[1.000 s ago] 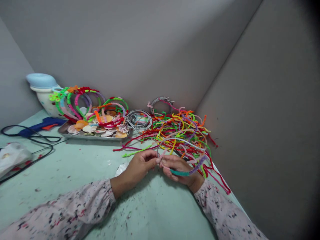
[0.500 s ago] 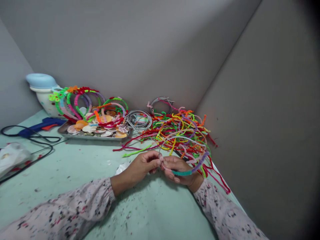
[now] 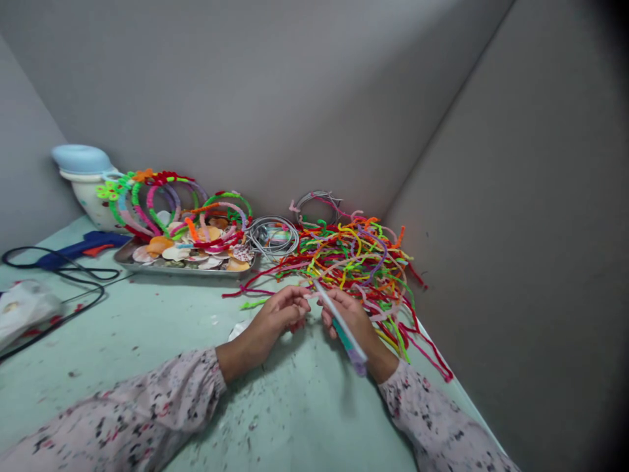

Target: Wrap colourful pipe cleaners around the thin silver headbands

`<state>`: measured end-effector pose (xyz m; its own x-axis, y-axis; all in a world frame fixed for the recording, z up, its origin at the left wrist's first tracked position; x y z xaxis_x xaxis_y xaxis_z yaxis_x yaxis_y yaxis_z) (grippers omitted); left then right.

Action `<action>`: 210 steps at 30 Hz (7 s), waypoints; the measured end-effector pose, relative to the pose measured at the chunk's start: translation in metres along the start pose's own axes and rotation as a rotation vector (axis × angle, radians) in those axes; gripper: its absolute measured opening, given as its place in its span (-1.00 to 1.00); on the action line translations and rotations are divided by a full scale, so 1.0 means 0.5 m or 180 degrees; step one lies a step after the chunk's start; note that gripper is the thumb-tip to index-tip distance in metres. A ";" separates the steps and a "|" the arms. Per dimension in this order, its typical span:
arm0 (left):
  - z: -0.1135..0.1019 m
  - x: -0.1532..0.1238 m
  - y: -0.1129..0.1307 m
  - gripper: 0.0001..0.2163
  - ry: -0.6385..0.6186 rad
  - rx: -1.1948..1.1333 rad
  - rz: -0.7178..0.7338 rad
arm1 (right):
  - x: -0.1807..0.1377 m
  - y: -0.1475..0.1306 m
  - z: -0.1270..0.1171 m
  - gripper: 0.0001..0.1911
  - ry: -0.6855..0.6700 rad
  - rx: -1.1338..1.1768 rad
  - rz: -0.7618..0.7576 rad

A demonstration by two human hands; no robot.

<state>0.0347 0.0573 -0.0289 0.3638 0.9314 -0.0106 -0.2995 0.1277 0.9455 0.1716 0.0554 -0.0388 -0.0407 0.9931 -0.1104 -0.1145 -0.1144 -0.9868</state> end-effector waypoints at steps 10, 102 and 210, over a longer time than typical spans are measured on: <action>-0.007 0.003 0.008 -0.71 0.0437 0.0742 0.0133 | -0.009 -0.006 0.012 -0.75 0.0122 -0.0851 -0.0576; 0.010 -0.023 0.056 -0.87 0.0340 0.2520 0.1575 | -0.011 -0.001 0.019 -0.70 -0.0980 -0.0491 0.0309; -0.001 -0.005 0.023 -0.93 0.0337 0.1433 0.0770 | -0.024 0.027 0.023 -0.73 -0.1154 0.0244 0.0865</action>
<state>0.0297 0.0565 -0.0180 0.2330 0.9485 0.2148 0.0534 -0.2330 0.9710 0.1593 0.0418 -0.0494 -0.4224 0.8546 -0.3021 -0.1240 -0.3847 -0.9147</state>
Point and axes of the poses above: each hand's wrist, its own x-axis towards the middle knuckle, its own z-axis out of the palm, y = z × x, the point moved 6 cm from there along x, towards the middle knuckle, and after that the axes turned 7 degrees about y, right-handed, at the moved point
